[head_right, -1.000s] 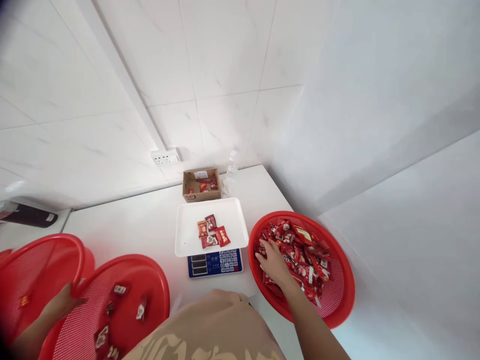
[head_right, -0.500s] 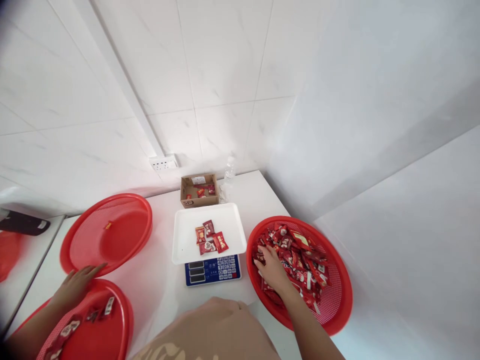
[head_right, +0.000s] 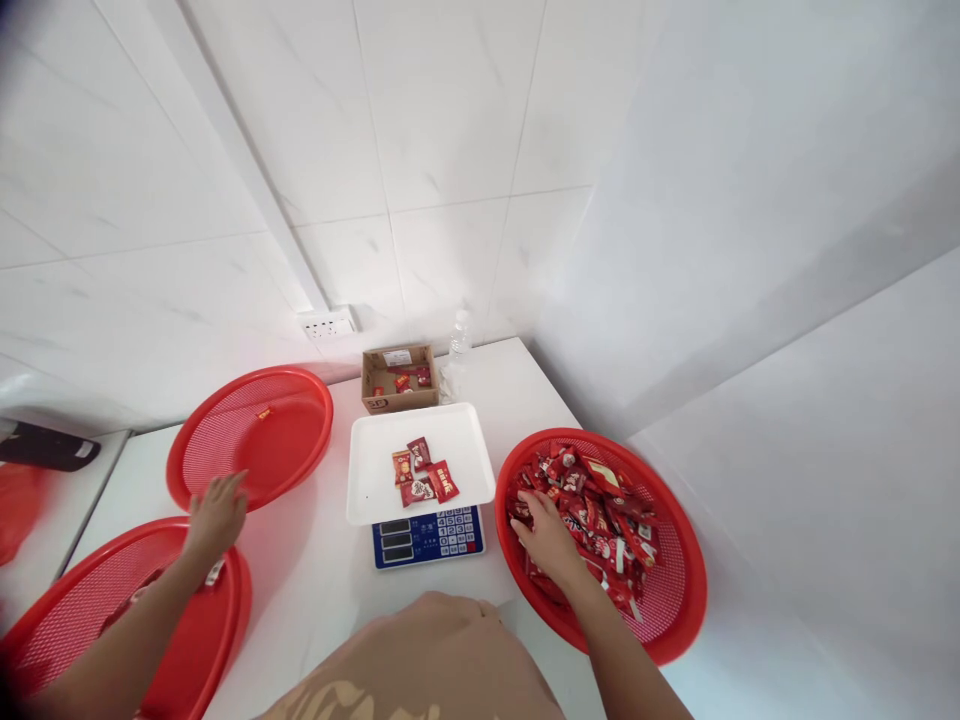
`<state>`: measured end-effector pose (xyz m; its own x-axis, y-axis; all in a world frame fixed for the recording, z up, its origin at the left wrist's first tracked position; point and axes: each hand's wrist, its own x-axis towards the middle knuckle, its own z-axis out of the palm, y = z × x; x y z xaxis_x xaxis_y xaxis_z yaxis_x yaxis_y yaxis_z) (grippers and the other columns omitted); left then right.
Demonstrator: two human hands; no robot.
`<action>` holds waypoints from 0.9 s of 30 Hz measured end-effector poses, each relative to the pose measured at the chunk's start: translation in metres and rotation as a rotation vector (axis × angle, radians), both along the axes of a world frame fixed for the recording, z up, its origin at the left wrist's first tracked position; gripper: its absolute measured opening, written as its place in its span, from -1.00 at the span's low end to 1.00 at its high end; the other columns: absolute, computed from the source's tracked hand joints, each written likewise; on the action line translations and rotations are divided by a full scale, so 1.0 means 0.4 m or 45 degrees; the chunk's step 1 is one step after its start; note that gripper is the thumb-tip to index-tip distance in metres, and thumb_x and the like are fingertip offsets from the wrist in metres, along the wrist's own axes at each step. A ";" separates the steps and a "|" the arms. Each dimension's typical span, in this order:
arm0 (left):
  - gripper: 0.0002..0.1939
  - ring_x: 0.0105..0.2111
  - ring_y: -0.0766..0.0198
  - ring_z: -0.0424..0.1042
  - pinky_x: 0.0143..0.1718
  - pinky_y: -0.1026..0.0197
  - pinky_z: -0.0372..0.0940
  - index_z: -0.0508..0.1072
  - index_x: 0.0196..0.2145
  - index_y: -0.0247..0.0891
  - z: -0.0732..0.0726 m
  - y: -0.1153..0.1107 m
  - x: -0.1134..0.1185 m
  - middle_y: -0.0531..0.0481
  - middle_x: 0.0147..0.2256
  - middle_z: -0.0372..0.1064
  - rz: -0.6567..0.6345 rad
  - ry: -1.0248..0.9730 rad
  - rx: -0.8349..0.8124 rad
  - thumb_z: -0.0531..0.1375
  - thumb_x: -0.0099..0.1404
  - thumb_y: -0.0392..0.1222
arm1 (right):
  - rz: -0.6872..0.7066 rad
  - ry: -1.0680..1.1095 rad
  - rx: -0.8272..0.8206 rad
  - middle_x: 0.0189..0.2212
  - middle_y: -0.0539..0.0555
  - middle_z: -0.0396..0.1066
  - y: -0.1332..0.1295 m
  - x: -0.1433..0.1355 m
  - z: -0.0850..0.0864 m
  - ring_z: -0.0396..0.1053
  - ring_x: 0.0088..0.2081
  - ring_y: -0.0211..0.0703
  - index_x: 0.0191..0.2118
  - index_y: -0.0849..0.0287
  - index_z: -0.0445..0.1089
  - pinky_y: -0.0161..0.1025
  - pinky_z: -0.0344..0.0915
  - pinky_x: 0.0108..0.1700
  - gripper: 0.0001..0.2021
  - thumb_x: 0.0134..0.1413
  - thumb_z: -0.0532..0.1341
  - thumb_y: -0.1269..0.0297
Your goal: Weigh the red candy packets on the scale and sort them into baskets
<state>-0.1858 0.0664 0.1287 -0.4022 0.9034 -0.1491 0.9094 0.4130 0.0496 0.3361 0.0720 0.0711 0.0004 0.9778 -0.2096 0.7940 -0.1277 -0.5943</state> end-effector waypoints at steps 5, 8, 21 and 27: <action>-0.47 0.11 0.01 0.22 0.15 -0.13 -0.03 0.22 0.12 -0.39 -0.071 0.037 0.152 -0.29 0.07 0.29 -0.234 -0.162 -0.045 -0.10 0.32 -0.02 | 0.024 -0.005 0.003 0.11 0.18 0.20 0.002 -0.011 0.000 0.13 0.17 -0.02 0.04 0.13 0.27 -0.04 0.07 0.19 -0.58 0.01 0.08 0.23; -0.46 0.10 0.07 0.24 0.15 -0.03 0.01 0.20 0.13 -0.39 -0.094 0.037 0.222 -0.27 0.08 0.28 -0.329 -0.228 -0.043 -0.10 0.32 0.01 | 0.017 -0.030 0.006 0.11 0.18 0.19 0.005 -0.021 0.015 0.15 0.16 -0.03 0.04 0.14 0.27 -0.07 0.08 0.18 -0.58 0.02 0.07 0.24; -0.11 0.15 -0.08 0.08 -0.01 0.05 0.15 -0.13 0.25 -0.20 -0.047 0.125 0.549 -0.26 0.21 -0.07 -0.544 -0.492 -0.137 0.18 0.09 0.11 | 0.323 -0.198 0.094 0.08 0.25 0.26 0.085 -0.225 0.131 0.14 0.10 0.13 0.09 0.21 0.26 0.00 0.06 0.12 -0.57 0.09 0.10 0.29; -0.13 -0.03 -0.06 0.30 -0.15 0.08 0.22 0.00 0.18 -0.20 -0.041 0.179 0.581 -0.25 0.10 0.05 -0.537 -0.463 -0.279 0.27 -0.03 -0.01 | 0.403 -0.088 -0.121 0.14 0.22 0.13 0.119 -0.304 0.119 0.17 0.08 0.06 0.16 0.12 0.12 -0.11 0.14 0.00 -0.42 -0.02 0.21 0.28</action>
<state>0.0465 0.1380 0.1124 0.0963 0.9067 -0.4106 0.9377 0.0557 0.3429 0.2145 0.1197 0.1187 -0.2825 0.9079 -0.3098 0.8413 0.0793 -0.5348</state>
